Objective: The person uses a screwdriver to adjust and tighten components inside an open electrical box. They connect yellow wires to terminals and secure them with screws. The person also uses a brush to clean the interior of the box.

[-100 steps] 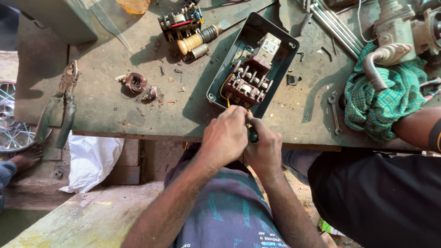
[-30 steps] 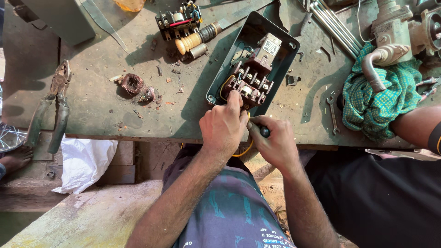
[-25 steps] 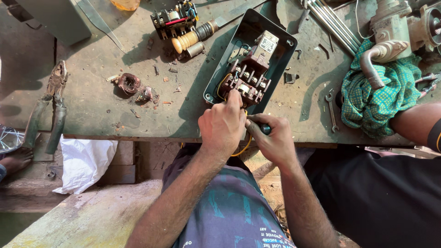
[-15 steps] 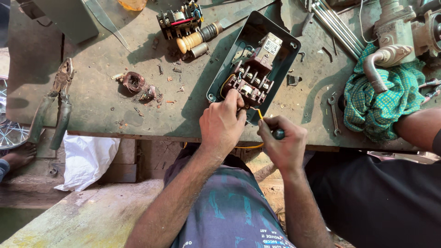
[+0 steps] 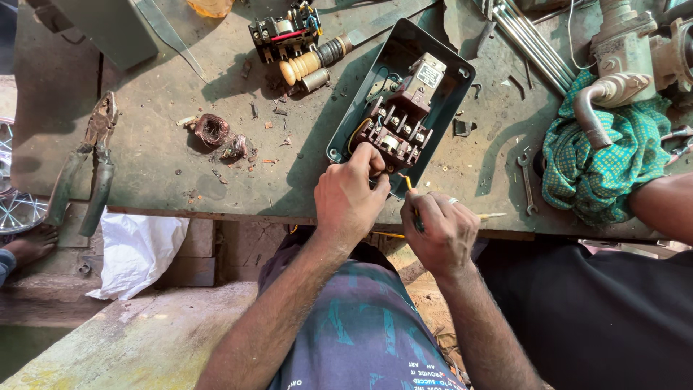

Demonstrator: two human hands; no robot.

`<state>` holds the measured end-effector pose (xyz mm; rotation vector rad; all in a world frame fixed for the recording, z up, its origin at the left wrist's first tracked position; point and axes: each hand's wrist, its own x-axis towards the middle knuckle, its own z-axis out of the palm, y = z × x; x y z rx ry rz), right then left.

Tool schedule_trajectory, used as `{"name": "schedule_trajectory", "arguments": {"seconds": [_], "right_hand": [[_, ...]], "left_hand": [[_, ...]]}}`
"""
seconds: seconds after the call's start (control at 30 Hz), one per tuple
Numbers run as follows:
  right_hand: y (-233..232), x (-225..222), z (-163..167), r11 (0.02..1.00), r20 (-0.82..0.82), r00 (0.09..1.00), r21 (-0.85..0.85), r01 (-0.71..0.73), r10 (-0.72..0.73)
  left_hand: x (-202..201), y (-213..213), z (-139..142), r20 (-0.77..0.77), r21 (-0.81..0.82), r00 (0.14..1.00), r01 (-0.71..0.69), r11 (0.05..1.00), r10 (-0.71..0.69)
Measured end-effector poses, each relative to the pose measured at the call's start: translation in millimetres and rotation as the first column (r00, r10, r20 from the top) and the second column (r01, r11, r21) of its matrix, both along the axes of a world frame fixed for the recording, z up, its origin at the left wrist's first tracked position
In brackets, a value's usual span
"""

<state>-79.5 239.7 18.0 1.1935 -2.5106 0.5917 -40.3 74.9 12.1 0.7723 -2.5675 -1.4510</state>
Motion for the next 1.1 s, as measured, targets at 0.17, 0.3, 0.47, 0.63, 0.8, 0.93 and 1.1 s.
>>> {"name": "schedule_trajectory", "arguments": {"seconds": [0.17,0.3,0.47,0.63,0.8,0.93,1.1], "right_hand": [[-3,-1,1,0.999,0.005,1.0,0.046,-0.007,0.007],[-4,0,3,1.0,0.017,1.0,0.011,-0.004,0.004],[-3,1,2,1.0,0.02,1.0,0.0,0.01,-0.01],[1,-1,-1,0.995,-0.028,0.999,0.091,-0.036,0.038],[2,-2,1,0.985,-0.05,0.993,0.137,-0.102,0.11],[-1,-3,8,0.973,-0.102,0.984,0.193,-0.128,0.149],[-6,-5,13,0.92,-0.142,0.963,0.356,-0.166,0.229]], "left_hand": [[-1,0,0,-0.002,-0.066,1.0,0.019,0.998,-0.02],[-2,0,-1,-0.015,-0.092,1.0,0.015,0.996,-0.017],[2,2,-5,-0.085,-0.116,0.996,0.0,0.993,-0.01],[7,8,-9,-0.186,-0.182,0.983,-0.027,0.983,-0.007],[7,10,-13,-0.212,-0.195,0.977,-0.031,0.98,-0.011],[7,9,-13,-0.209,-0.173,0.978,-0.033,0.984,-0.004],[5,7,-11,-0.191,-0.137,0.981,-0.013,0.99,-0.014]]}}
